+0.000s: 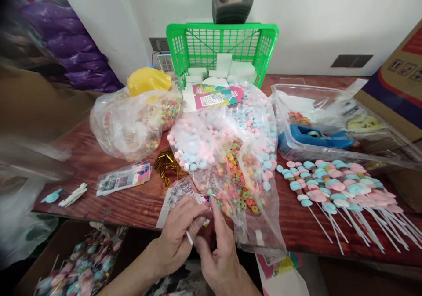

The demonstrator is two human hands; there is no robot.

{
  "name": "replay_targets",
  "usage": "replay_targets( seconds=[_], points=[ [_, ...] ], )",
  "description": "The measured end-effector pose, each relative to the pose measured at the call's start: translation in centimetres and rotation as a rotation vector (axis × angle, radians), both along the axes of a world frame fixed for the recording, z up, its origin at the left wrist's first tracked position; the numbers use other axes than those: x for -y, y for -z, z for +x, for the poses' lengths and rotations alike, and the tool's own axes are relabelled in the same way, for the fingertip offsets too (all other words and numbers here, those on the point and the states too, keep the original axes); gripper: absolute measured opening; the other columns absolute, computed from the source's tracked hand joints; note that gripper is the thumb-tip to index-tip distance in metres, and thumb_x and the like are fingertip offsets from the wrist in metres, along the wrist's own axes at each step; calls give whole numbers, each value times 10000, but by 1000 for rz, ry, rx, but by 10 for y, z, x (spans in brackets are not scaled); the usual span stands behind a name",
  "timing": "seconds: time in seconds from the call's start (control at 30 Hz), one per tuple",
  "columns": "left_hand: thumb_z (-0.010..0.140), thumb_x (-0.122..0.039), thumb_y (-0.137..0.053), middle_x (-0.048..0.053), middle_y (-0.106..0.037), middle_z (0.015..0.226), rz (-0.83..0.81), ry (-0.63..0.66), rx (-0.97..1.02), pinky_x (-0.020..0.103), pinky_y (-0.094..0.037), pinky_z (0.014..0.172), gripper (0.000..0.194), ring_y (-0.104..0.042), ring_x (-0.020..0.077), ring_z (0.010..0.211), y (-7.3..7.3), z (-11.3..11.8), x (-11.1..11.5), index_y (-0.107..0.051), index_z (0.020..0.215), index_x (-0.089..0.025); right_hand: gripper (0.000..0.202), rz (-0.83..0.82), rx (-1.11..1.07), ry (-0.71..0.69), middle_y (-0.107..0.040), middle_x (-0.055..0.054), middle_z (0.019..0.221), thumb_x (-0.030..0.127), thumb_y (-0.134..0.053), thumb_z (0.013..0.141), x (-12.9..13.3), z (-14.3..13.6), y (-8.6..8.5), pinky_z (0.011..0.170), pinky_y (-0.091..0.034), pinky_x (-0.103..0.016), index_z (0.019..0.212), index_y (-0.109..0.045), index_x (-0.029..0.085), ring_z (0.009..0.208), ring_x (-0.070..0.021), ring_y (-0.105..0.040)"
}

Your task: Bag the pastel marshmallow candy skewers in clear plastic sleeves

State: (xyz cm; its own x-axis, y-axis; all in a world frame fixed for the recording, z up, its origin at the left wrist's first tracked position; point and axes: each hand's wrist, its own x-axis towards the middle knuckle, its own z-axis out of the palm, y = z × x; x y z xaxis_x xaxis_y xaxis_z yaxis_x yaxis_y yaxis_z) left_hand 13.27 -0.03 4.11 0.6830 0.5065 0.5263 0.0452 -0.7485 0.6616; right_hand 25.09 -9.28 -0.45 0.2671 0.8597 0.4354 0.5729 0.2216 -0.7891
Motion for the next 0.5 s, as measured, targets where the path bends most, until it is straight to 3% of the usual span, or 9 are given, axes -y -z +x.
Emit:
replay_targets(
  seconds=[0.13, 0.23, 0.4, 0.5],
  points=[
    [882, -93, -428, 80, -584, 890, 67, 19, 29, 392, -437, 793, 343, -489, 204, 834, -3, 4, 7, -486, 1207, -185, 525, 10, -77, -3, -595, -139, 1268, 254, -549, 883, 0, -3, 24, 918, -544, -421, 1394, -434, 213, 1197, -289, -562],
    [860, -137, -429, 132, -556, 1032, 163, -28, -8, 482, -418, 886, 370, -488, 263, 972, -1, 3, 13, -480, 1221, -198, 443, 55, -138, -20, -653, -115, 1143, 261, -523, 897, -1, -3, 35, 846, -578, -399, 1338, -491, 230, 1129, -273, -604],
    [924, -291, -398, 248, -336, 1381, 288, -111, -46, 598, -350, 978, 500, -376, 360, 1242, 8, 1, 15, -302, 1399, -172, 369, 195, -51, -150, -638, -91, 1175, 276, -425, 946, -9, 1, 19, 888, -552, -432, 1288, -562, 292, 1123, -264, -601],
    [946, -416, -407, 271, -346, 1402, 211, -63, -10, 582, -340, 1035, 655, -341, 355, 1317, 13, -1, 11, -148, 1474, -127, 341, 218, -157, -145, -625, -86, 1156, 321, -428, 959, -15, 5, 4, 815, -571, -381, 1256, -595, 298, 1056, -240, -621]
  ],
)
